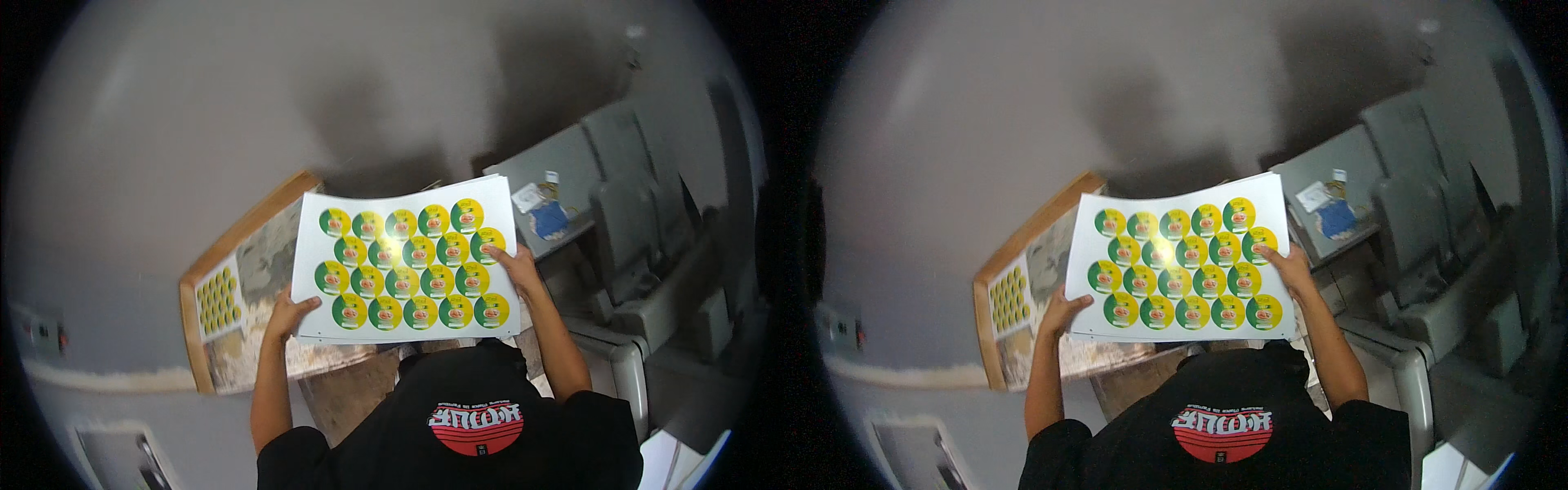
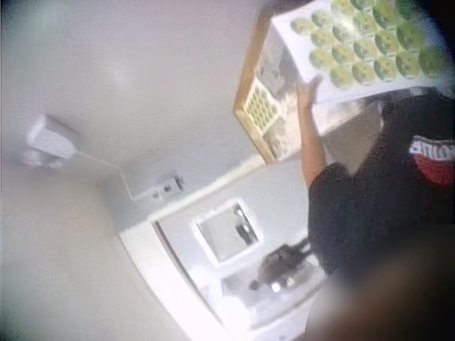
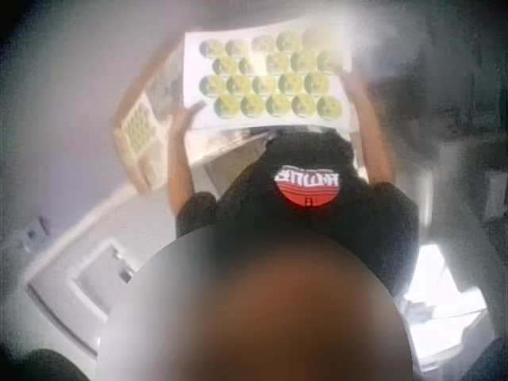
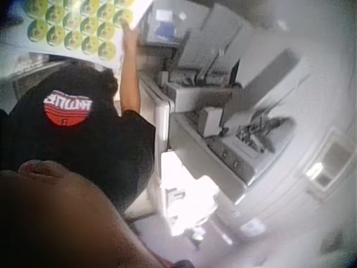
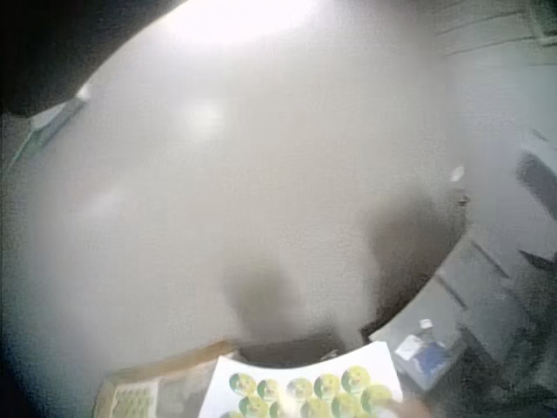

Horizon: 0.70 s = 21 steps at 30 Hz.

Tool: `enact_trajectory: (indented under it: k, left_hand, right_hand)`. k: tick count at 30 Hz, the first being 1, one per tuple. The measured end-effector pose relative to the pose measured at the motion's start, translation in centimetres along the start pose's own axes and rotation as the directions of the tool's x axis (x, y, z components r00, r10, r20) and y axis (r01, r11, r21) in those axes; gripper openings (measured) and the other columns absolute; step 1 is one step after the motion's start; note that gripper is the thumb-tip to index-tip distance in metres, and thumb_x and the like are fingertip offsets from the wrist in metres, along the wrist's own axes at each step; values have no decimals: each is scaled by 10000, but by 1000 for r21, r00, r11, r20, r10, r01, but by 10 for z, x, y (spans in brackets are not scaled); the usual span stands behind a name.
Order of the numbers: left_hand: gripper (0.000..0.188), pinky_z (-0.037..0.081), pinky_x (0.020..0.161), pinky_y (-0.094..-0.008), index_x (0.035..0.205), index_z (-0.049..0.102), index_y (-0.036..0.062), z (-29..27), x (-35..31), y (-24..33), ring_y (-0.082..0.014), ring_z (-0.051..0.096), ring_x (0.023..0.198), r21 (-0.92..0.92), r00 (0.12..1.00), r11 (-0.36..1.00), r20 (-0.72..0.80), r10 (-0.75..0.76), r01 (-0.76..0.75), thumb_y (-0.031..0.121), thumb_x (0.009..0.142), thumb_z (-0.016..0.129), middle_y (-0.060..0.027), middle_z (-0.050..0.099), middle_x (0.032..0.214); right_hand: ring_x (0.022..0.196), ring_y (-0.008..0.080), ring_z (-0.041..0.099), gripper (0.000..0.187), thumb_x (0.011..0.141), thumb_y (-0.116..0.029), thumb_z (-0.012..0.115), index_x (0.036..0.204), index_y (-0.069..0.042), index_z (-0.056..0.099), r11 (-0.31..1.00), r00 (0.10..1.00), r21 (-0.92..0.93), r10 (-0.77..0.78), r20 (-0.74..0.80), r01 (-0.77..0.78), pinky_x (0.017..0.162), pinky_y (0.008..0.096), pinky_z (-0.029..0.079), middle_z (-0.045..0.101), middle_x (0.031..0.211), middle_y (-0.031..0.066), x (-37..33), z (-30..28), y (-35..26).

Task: The person collects freshly printed sticker sheets from a printer and a table, then separates and stacks them by design. They handle rectangular blue-and-white sticker sheets and circular green-and-yellow sticker sheets, aligning and stacking them into neat piles.

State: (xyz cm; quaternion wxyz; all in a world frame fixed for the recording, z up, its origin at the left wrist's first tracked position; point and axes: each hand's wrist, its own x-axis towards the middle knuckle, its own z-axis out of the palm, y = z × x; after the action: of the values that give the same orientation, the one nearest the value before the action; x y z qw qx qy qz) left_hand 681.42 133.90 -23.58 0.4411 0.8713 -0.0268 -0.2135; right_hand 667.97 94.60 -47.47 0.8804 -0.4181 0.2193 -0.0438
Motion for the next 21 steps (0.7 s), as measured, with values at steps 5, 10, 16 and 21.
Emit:
enact_trajectory:
  k: [5,10,16,21]
  left_hand:
    - [582,483,916,-336,1276,508,-13,14,-24,0,-200,622,1019,-13,999,999,-5,40,-40,45,756,761,-112,649,1145]
    - [574,478,914,-332,1273,530,-4,-28,-8,-38,-199,617,1033,87,1000,996,1,24,-24,83,763,778,-105,647,1158]
    - [553,517,832,-345,1253,555,-3,-110,51,-104,-210,635,969,-71,974,974,85,-210,216,239,806,772,-120,646,1140]
    - [466,547,726,-337,1174,605,20,-142,162,-49,-207,671,846,-214,985,972,158,-63,96,313,835,733,-105,674,1054]
  right_hand:
    - [853,181,672,388,838,-159,742,1133,43,590,992,992,25,-125,10,125,745,320,560,685,1022,134,-22,-22,-6]
    - [830,188,678,423,798,-181,778,1125,26,607,995,993,-77,-70,-98,62,724,314,559,692,1007,132,-28,7,-8]
    - [830,199,680,466,797,-225,774,1156,18,603,986,977,-121,92,-190,-116,737,322,554,692,1028,117,-4,55,-10]
    - [778,223,679,459,788,-274,769,1093,44,639,883,946,-467,-103,-306,-55,706,348,544,703,980,141,43,77,-23]
